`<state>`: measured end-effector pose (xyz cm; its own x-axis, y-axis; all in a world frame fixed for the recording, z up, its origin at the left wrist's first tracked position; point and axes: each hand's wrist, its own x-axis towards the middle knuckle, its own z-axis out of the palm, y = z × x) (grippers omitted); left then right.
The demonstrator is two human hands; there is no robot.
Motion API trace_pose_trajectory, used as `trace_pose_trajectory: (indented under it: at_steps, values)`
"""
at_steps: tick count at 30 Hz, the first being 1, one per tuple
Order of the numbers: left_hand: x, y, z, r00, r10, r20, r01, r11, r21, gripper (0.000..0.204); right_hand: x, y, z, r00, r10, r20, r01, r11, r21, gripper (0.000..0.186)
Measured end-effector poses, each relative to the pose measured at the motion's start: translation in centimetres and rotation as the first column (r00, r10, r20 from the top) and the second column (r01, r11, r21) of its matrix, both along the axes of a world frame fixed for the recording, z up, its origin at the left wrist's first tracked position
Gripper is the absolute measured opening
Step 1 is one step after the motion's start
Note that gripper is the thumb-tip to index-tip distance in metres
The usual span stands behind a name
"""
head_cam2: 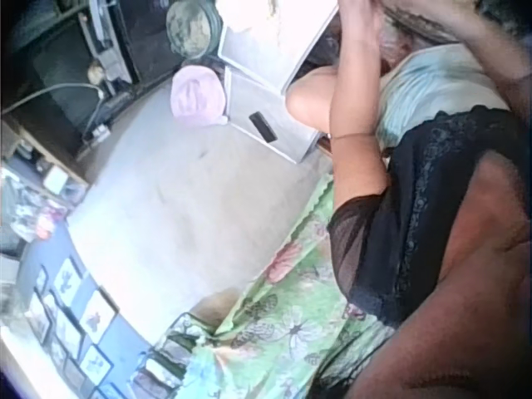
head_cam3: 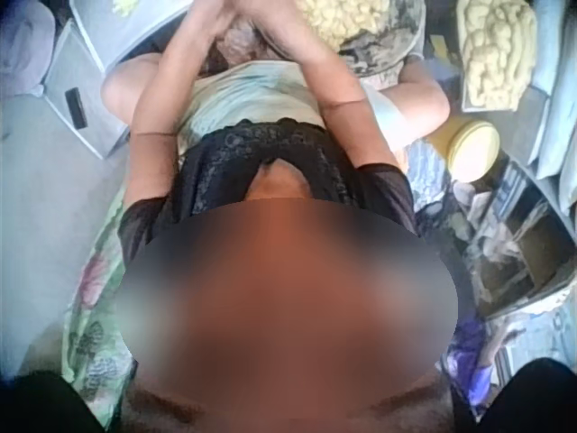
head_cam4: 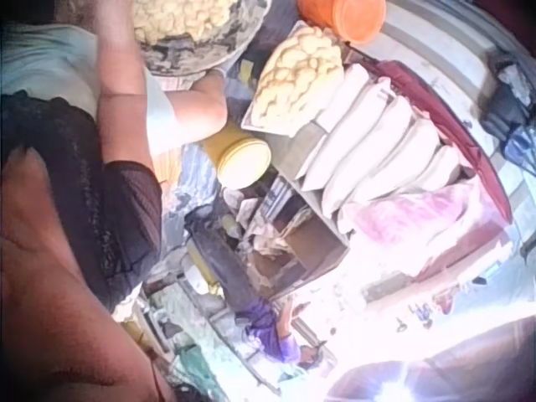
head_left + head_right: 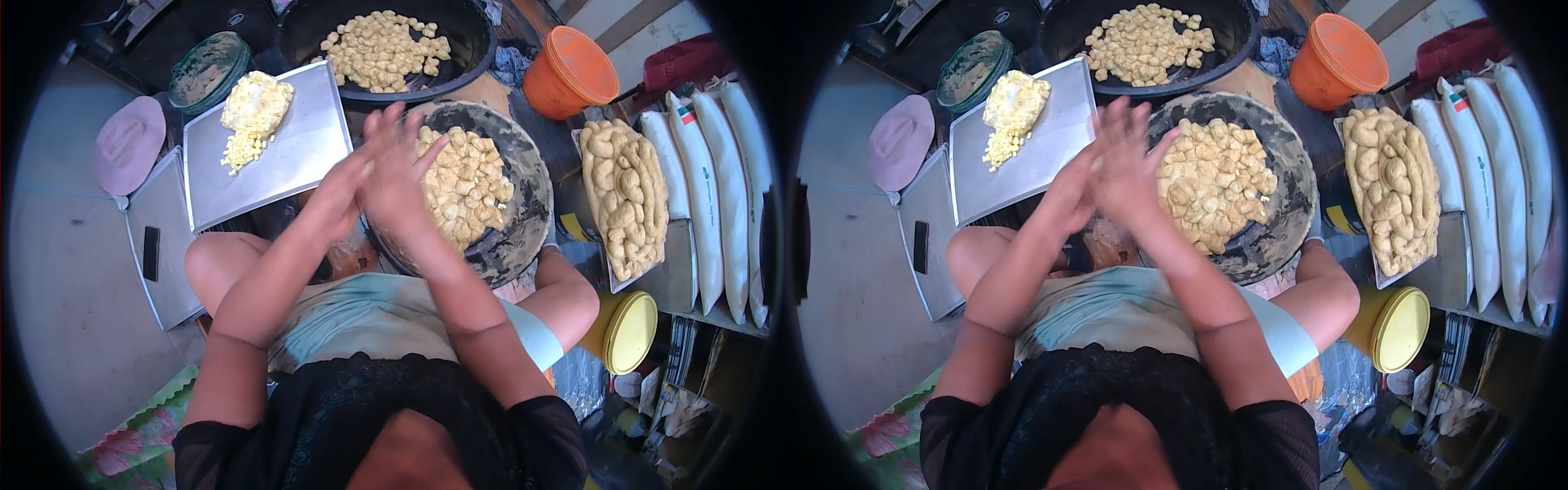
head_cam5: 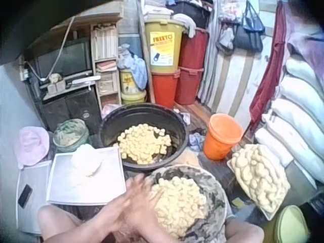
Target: The person wraps dough around pieces of filling to form dough balls by hand and presses dough pieces in a bowl.
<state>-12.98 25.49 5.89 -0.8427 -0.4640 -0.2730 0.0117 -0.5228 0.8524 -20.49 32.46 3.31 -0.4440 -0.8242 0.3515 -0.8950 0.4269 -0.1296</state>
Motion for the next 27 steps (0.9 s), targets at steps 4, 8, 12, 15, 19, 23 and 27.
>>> trace_pose_trajectory:
  at_steps: [4,8,12,15,19,23,27]
  values:
    - [-7.7,-8.6,-4.5,0.988,0.153,-0.013,-0.15,0.982,0.112,0.059,-11.2,0.0,-6.9,0.721,0.201,0.663,0.165,0.88,-0.445,0.057]
    - [-14.1,-10.0,-5.1,0.928,0.363,-0.081,-0.369,0.927,-0.07,0.088,-16.5,4.1,-20.1,0.559,-0.281,0.78,0.216,0.958,0.191,0.05]
    - [-15.2,-6.0,-18.5,0.958,0.027,0.286,0.228,0.533,-0.815,0.041,-12.5,5.9,-31.9,0.621,-0.418,0.663,0.265,0.908,0.323,0.063]
    - [-14.6,-3.0,-26.4,0.769,-0.145,0.622,0.579,0.571,-0.582,0.032,-6.7,6.1,-35.9,0.759,-0.427,0.492,0.371,0.904,0.212,0.053]
    - [-9.9,-2.1,-36.4,0.815,0.128,0.565,0.533,0.216,-0.818,0.052,-5.2,7.7,-34.9,0.884,0.02,0.467,-0.082,0.99,0.111,0.05]
    - [-10.5,-0.7,-35.3,0.683,0.135,0.718,0.657,0.316,-0.684,0.054,-8.9,7.9,-32.5,0.692,-0.263,0.672,0.232,0.963,0.138,0.075]
    - [-10.9,-2.0,-34.5,0.664,0.099,0.741,0.726,0.15,-0.671,0.056,-10.0,5.3,-33.6,0.851,-0.404,0.336,0.283,0.891,0.354,0.083]
